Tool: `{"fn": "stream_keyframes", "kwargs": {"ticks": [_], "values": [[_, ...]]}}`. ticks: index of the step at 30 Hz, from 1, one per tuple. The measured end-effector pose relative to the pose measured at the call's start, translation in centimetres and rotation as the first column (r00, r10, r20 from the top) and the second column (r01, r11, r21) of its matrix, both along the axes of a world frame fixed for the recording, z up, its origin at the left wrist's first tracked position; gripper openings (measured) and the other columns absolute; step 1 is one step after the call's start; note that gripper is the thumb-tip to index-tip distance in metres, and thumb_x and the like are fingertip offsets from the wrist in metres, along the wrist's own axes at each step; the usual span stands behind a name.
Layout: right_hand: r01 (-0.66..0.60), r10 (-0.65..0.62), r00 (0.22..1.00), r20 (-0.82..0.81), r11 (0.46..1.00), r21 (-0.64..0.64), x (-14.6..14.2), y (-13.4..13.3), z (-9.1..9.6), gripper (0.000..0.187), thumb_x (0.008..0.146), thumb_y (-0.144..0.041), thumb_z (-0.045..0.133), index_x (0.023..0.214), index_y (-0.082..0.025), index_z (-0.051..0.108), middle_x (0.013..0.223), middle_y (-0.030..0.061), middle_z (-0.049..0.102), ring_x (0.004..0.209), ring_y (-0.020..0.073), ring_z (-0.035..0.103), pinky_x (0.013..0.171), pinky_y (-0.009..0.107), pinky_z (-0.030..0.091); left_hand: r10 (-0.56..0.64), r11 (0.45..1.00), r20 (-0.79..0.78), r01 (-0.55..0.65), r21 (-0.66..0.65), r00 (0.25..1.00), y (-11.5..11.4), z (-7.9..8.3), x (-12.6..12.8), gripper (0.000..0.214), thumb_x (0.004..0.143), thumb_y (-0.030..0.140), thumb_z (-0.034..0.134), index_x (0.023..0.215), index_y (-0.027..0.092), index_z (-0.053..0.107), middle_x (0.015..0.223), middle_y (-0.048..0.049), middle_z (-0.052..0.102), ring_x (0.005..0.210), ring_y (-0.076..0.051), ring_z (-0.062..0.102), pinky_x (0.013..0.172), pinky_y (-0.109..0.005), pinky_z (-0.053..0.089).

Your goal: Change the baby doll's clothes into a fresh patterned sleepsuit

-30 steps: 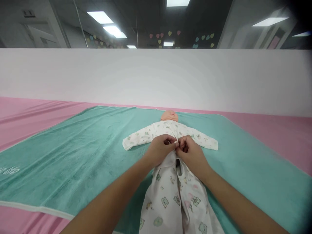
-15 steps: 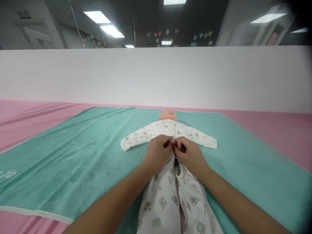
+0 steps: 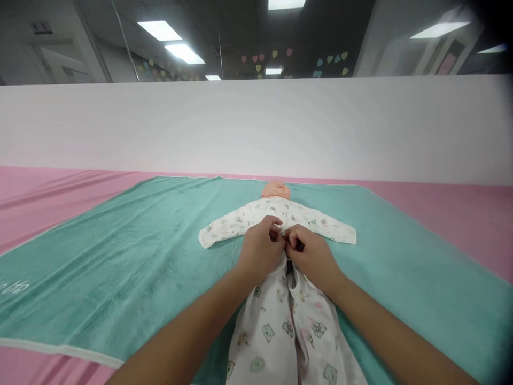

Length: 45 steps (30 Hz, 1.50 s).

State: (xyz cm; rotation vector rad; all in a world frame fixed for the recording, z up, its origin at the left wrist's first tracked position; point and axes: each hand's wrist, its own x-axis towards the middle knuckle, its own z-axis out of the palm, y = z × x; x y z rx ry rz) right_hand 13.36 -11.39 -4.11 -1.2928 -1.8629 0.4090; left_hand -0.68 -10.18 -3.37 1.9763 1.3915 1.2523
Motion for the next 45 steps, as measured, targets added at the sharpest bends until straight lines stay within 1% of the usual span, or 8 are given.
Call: {"fn": "stream_keyframes", "kwargs": {"ticks": [5, 9, 16, 21, 25, 33, 39, 45], "values": [[0.009, -0.009, 0.999, 0.038, 1.0, -0.003, -0.1, 0.0, 0.0, 0.017, 0.07, -0.012, 0.044, 0.062, -0.02, 0.03, 0.071, -0.0028, 0.054, 0.064, 0.0136, 0.046, 0.059, 0.026, 0.033, 0.023, 0.997, -0.168, -0.009, 0.082, 0.986, 0.0, 0.0, 0.0, 0.028, 0.071, 0.01, 0.048, 0.096, 0.024, 0.053, 0.078, 0.0, 0.062, 0.069, -0.016, 0.054, 0.061, -0.026, 0.035], [0.003, -0.003, 1.0, 0.03, 1.0, -0.01, 0.0, -0.1, 0.1, 0.018, 0.071, -0.013, 0.043, 0.063, -0.021, 0.03, 0.072, -0.0025, 0.055, 0.064, 0.014, 0.046, 0.059, 0.027, 0.033, -0.003, 0.997, -0.157, 0.016, 0.077, 0.988, -0.1, 0.2, 0.0, 0.027, 0.071, 0.011, 0.048, 0.094, 0.024, 0.053, 0.076, -0.0004, 0.061, 0.07, -0.016, 0.054, 0.061, -0.026, 0.034], [-0.009, 0.009, 1.0, 0.005, 1.0, 0.007, -0.1, -0.1, 0.1, 0.022, 0.077, -0.019, 0.044, 0.063, -0.021, 0.027, 0.074, -0.0016, 0.055, 0.064, 0.014, 0.045, 0.057, 0.027, 0.032, -0.028, 0.999, 0.134, 0.032, -0.028, 0.991, -0.1, 0.3, -0.4, 0.019, 0.07, 0.012, 0.052, 0.086, 0.022, 0.054, 0.073, 0.0031, 0.061, 0.068, -0.012, 0.056, 0.064, -0.023, 0.042], [-0.018, 0.018, 1.0, 0.006, 0.999, 0.032, -0.1, -0.1, 0.1, 0.026, 0.08, -0.021, 0.045, 0.063, -0.02, 0.026, 0.074, -0.002, 0.054, 0.063, 0.0129, 0.044, 0.057, 0.027, 0.032, -0.093, 0.986, 0.316, 0.131, -0.103, 0.944, 0.0, 0.4, -0.8, 0.011, 0.073, 0.017, 0.054, 0.084, 0.019, 0.055, 0.074, 0.0017, 0.062, 0.071, -0.011, 0.058, 0.067, -0.022, 0.044], [-0.025, 0.025, 1.0, -0.002, 0.999, 0.036, -0.1, -0.2, 0.1, 0.025, 0.08, -0.019, 0.045, 0.064, -0.02, 0.026, 0.075, -0.0019, 0.054, 0.065, 0.0132, 0.045, 0.059, 0.027, 0.033, -0.068, 0.974, 0.416, 0.15, -0.169, 0.907, 0.0, 0.6, -0.8, 0.016, 0.071, 0.019, 0.057, 0.087, 0.018, 0.054, 0.074, 0.0013, 0.06, 0.069, -0.01, 0.055, 0.063, -0.02, 0.043], [-0.019, 0.021, 0.999, -0.033, 0.999, 0.039, -0.1, -0.3, 0.1, 0.023, 0.08, -0.02, 0.045, 0.064, -0.021, 0.028, 0.075, -0.0015, 0.053, 0.065, 0.0138, 0.046, 0.059, 0.027, 0.034, -0.054, 0.893, 0.633, 0.321, -0.316, 0.772, -0.1, 1.6, -1.0, 0.019, 0.066, 0.02, 0.064, 0.082, 0.017, 0.052, 0.072, 0.0019, 0.057, 0.057, -0.006, 0.049, 0.052, -0.017, 0.038], [0.024, -0.026, 0.999, -0.045, 0.999, -0.034, -0.2, -0.4, 0.3, 0.011, 0.085, -0.033, 0.045, 0.078, -0.024, 0.043, 0.071, -0.002, 0.052, 0.06, 0.0141, 0.046, 0.054, 0.027, 0.035, -0.134, 0.943, 0.44, 0.251, -0.218, 0.888, 0.3, 0.9, -1.2, 0.016, 0.07, 0.02, 0.059, 0.085, 0.018, 0.055, 0.075, 0.0014, 0.057, 0.067, -0.008, 0.051, 0.059, -0.019, 0.04], [0.112, -0.111, 0.984, 0.141, 0.994, 0.0, -0.6, -1.0, 0.9, 0.019, 0.082, -0.04, 0.048, 0.078, -0.023, 0.042, 0.079, -0.0005, 0.049, 0.056, 0.0124, 0.045, 0.049, 0.027, 0.033, -0.094, 0.985, 0.192, 0.12, -0.126, 0.977, 0.8, -0.1, -2.0, 0.023, 0.07, 0.013, 0.05, 0.091, 0.02, 0.057, 0.075, 0.0028, 0.055, 0.061, -0.008, 0.047, 0.057, -0.019, 0.04]]}}
